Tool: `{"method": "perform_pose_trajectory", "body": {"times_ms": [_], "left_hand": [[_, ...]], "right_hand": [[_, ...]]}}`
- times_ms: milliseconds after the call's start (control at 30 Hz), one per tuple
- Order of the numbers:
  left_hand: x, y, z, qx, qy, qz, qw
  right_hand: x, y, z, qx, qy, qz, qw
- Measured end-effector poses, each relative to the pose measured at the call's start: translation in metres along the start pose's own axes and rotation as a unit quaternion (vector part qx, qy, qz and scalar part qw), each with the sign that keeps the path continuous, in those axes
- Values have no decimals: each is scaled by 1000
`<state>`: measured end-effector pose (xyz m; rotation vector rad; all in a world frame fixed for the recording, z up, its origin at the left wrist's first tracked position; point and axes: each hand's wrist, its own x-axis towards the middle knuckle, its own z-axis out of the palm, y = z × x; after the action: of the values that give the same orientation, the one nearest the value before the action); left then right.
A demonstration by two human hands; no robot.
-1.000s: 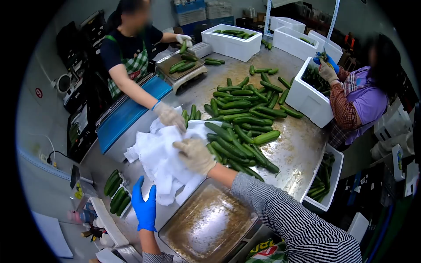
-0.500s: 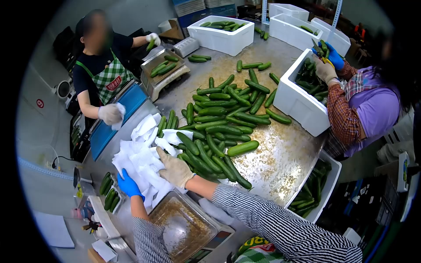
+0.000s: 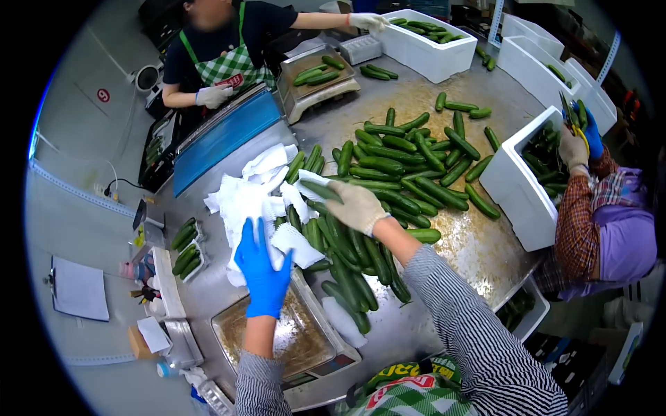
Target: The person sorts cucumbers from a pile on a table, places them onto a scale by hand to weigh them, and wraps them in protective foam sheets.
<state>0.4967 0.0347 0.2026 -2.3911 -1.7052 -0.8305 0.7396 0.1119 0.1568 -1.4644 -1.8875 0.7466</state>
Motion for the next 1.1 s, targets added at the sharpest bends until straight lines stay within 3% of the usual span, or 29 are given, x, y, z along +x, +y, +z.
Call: {"method": "perform_pose_trajectory", "body": {"times_ms": [67,133,167,200,233,267,333,367,400,500,533,600,633,733,800,867,933,967,1000,1067,1100], "left_hand": [[15,38,-2,124,-17,72,990],[6,3,24,84,-193,41,977],[5,5,26,83,-177,5,981],[-1,2,30,-22,-142,-91,985],[-11,-3,34,-125,-101,-180,970],[-19,-7,34,-225,-63,-263,936],[-28,-4,23,-365,-85,-401,836],[-33,3,17,-431,-94,-464,768],[-37,11,12,-441,-106,-486,747],[-61,20,29,-518,-94,-529,666],[-75,15,43,-533,-97,-517,662],[-80,31,44,-594,-68,-525,605],[-84,36,44,-606,-78,-524,593],[-95,46,39,-699,-94,-490,512],[-112,34,34,-732,-10,-488,476],[-125,21,0,-702,6,-505,502],[-148,-5,-24,-624,3,-543,562],[-157,-15,-29,-585,12,-555,591],[-167,-25,-32,-544,20,-566,619],[-187,-49,-29,-390,21,-545,742],[-195,-55,-26,-334,43,-524,783]], "right_hand": [[-25,-29,-9,110,-68,-93,987],[-39,-30,-1,293,-135,-52,945],[-44,-34,-10,260,-85,7,962],[-48,-16,10,191,44,14,981],[-58,-14,15,-3,19,61,998],[-71,-14,25,-193,-5,111,975],[-93,7,76,-320,63,-11,945],[-91,0,82,-319,49,21,946],[-88,-3,83,-291,13,62,955],[-66,-21,58,-205,-64,150,965],[-61,-23,46,-160,-106,170,967],[-58,-9,38,71,-84,216,970],[-62,-5,38,263,-81,240,931],[-92,-60,51,113,1,83,990],[-106,-88,63,52,-100,6,994],[-112,-113,68,38,-190,-73,978],[-128,-127,79,133,-217,-101,962],[-146,-110,130,165,-81,-184,966],[-144,-113,120,129,-73,-176,973],[-126,-120,79,56,-55,-158,984],[-117,-96,84,10,45,-124,991]]}}
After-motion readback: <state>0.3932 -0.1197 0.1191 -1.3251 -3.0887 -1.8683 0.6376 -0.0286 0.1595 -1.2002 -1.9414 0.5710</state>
